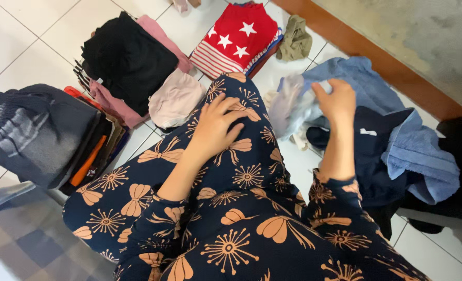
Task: The person folds several pieces of clothing, including pants and undergarments, by hand on the floor and places them into organized stacks.
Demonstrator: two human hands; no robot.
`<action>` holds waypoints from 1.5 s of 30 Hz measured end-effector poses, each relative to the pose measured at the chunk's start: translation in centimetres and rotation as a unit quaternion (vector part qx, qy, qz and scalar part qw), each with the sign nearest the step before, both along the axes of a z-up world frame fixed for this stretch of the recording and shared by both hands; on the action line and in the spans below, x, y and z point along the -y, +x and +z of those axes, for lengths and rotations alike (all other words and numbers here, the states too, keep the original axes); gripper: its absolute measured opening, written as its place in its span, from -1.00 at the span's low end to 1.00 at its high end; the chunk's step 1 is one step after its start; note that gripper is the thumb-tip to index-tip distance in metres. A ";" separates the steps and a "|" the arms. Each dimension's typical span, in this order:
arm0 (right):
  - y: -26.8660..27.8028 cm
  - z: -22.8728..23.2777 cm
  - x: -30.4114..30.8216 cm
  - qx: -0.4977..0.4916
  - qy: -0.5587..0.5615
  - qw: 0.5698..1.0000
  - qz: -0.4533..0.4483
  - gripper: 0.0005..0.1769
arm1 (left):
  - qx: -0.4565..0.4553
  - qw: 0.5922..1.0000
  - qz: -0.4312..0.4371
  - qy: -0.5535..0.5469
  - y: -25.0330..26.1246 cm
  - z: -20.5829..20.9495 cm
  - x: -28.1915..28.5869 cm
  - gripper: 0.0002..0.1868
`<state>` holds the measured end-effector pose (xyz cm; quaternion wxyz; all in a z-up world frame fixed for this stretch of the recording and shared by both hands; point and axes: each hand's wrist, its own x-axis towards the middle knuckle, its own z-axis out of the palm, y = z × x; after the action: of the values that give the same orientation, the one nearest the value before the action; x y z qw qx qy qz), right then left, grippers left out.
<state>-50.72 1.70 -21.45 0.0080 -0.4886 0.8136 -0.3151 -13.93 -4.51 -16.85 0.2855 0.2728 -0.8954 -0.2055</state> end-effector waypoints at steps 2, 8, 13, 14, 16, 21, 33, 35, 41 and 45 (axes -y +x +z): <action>0.3 2.6 -1.2 0.050 0.020 0.998 -0.022 -0.54 | -0.003 1.000 -0.015 0.013 -0.7 0.2 -0.1 -0.68; 1.5 7.4 -2.8 0.205 -0.103 0.971 0.070 -0.54 | -0.027 0.998 -0.055 0.029 -1.9 1.1 -0.4 -0.62; 4.4 11.0 -2.0 0.412 -0.017 0.848 0.333 -0.85 | -0.190 0.962 -0.164 0.104 -3.9 3.4 0.3 -0.26; 5.2 11.8 -1.6 0.409 0.024 0.829 0.380 -0.84 | -0.205 0.947 -0.193 0.154 -4.6 3.9 0.5 -0.25; 6.8 12.9 -0.8 0.411 0.024 0.809 0.419 -0.79 | -0.233 0.906 -0.250 0.249 -5.6 5.0 1.3 -0.23; 6.8 15.4 0.6 0.409 0.074 0.785 0.459 -0.73 | -0.184 0.925 -0.194 0.269 -3.7 7.1 5.9 -0.58; 8.2 19.6 1.3 -0.295 -0.328 0.886 0.143 -0.83 | -0.125 0.943 0.065 -0.302 9.7 14.4 8.6 -0.75; 9.1 20.5 -0.6 -0.262 -0.379 0.873 0.157 -0.78 | -0.084 0.937 0.118 -0.318 10.6 13.7 7.9 -0.77; 18.9 15.9 -3.4 0.058 -0.137 0.752 0.642 -0.57 | 0.091 0.953 0.219 -0.188 12.4 4.1 7.0 -0.78; 21.3 11.8 -3.9 0.136 0.050 0.702 0.697 -0.54 | 0.083 0.975 0.200 -0.050 11.7 -0.5 3.6 -0.83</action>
<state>-29.46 5.61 -9.68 0.3601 -0.8671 0.2452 -0.2415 -2.27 -8.11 -17.30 0.2589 0.4480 -0.8524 -0.0757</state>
